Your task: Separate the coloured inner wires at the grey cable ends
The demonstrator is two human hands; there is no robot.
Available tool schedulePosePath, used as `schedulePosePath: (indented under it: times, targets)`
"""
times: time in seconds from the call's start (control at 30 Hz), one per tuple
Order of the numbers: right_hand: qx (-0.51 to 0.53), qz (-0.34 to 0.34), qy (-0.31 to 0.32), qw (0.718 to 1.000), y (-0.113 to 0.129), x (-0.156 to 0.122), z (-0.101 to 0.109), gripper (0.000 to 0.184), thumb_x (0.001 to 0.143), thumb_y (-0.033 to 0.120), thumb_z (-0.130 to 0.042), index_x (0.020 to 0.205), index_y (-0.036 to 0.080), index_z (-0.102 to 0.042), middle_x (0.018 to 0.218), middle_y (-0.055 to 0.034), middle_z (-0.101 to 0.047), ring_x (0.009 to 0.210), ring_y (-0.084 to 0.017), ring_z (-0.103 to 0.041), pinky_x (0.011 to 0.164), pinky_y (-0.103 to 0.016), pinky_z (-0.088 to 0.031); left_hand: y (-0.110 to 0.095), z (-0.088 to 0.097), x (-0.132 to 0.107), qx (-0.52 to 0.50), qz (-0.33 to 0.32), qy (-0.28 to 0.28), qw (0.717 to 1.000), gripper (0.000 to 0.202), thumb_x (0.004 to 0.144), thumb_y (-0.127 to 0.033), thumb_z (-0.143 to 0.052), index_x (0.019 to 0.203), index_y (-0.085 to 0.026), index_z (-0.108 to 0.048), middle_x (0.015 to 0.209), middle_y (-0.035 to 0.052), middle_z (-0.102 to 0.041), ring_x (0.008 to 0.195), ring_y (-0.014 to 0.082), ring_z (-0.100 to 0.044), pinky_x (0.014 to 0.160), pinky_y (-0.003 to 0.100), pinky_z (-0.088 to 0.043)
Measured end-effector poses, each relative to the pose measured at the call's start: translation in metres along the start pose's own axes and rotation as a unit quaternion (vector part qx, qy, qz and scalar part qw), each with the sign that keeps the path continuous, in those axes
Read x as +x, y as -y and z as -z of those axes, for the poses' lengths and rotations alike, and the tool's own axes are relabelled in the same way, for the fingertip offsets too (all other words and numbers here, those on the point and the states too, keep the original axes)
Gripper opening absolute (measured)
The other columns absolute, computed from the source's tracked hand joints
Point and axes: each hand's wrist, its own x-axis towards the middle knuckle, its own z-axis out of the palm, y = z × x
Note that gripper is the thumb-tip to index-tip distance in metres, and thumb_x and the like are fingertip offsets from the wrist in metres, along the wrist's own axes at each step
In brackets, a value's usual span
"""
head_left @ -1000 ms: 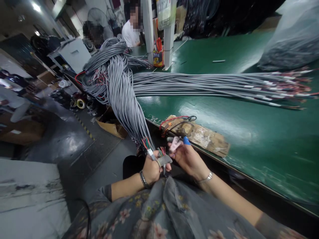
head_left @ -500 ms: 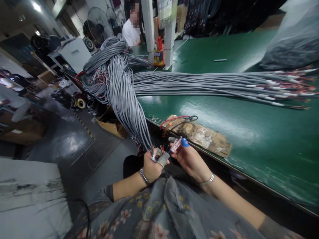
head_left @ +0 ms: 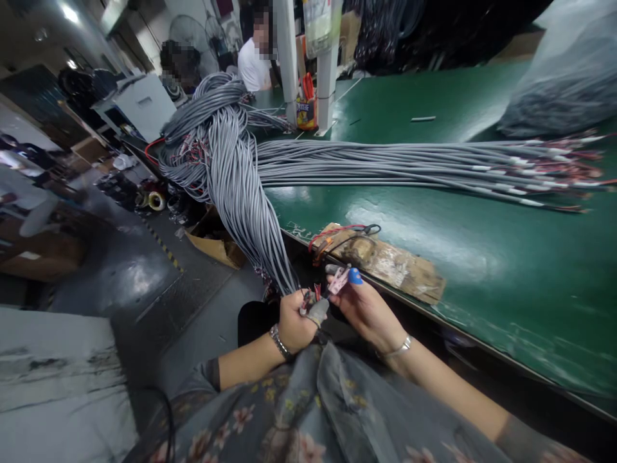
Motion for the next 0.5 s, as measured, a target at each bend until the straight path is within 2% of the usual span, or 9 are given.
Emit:
schedulePosePath:
  times: [0.2,0.37,0.43,0.5]
  targets:
    - [0.011,-0.021,0.056,0.998,-0.002,-0.002,0.011,0.040,0.064,0.062,-0.072,0.079,0.024,-0.071,0.072,0.0003,-0.069,0.065,-0.012,-0.060,0.057,-0.022,-0.050,-0.010,0.004,-0.003,-0.016,0.026,-0.011,0.999,0.032,0.075,-0.040,-0.065,0.056,-0.017,-0.056,0.048,0.0011,-0.059,0.045,0.0105,-0.052,0.047,0.022,-0.040]
    - [0.012,-0.024,0.048,0.999,-0.002,-0.003,0.024,0.034,0.068,0.057,-0.072,0.072,0.024,-0.067,0.073,0.0004,-0.068,0.064,-0.012,-0.060,0.057,-0.022,-0.050,-0.006,0.005,-0.006,-0.029,0.059,-0.012,0.998,0.034,0.071,-0.045,-0.068,0.056,-0.017,-0.056,0.048,0.0004,-0.058,0.045,0.0106,-0.052,0.049,0.023,-0.042]
    - [-0.008,-0.018,0.042,0.999,-0.001,-0.003,0.027,0.034,0.066,0.057,-0.073,0.073,0.024,-0.068,0.074,-0.0010,-0.068,0.064,-0.013,-0.059,0.056,-0.023,-0.050,-0.002,0.003,-0.004,-0.045,0.084,0.013,0.995,0.035,0.069,-0.048,-0.070,0.059,-0.016,-0.058,0.051,0.0008,-0.060,0.048,0.0113,-0.054,0.052,0.024,-0.043]
    - [-0.040,-0.008,0.027,0.999,0.001,-0.005,0.030,0.038,0.063,0.058,-0.074,0.076,0.023,-0.070,0.075,-0.0022,-0.068,0.063,-0.014,-0.058,0.055,-0.024,-0.050,0.002,0.000,-0.002,-0.071,0.109,0.061,0.990,0.035,0.065,-0.048,-0.074,0.067,-0.015,-0.063,0.059,0.0022,-0.064,0.054,0.0125,-0.057,0.056,0.025,-0.045]
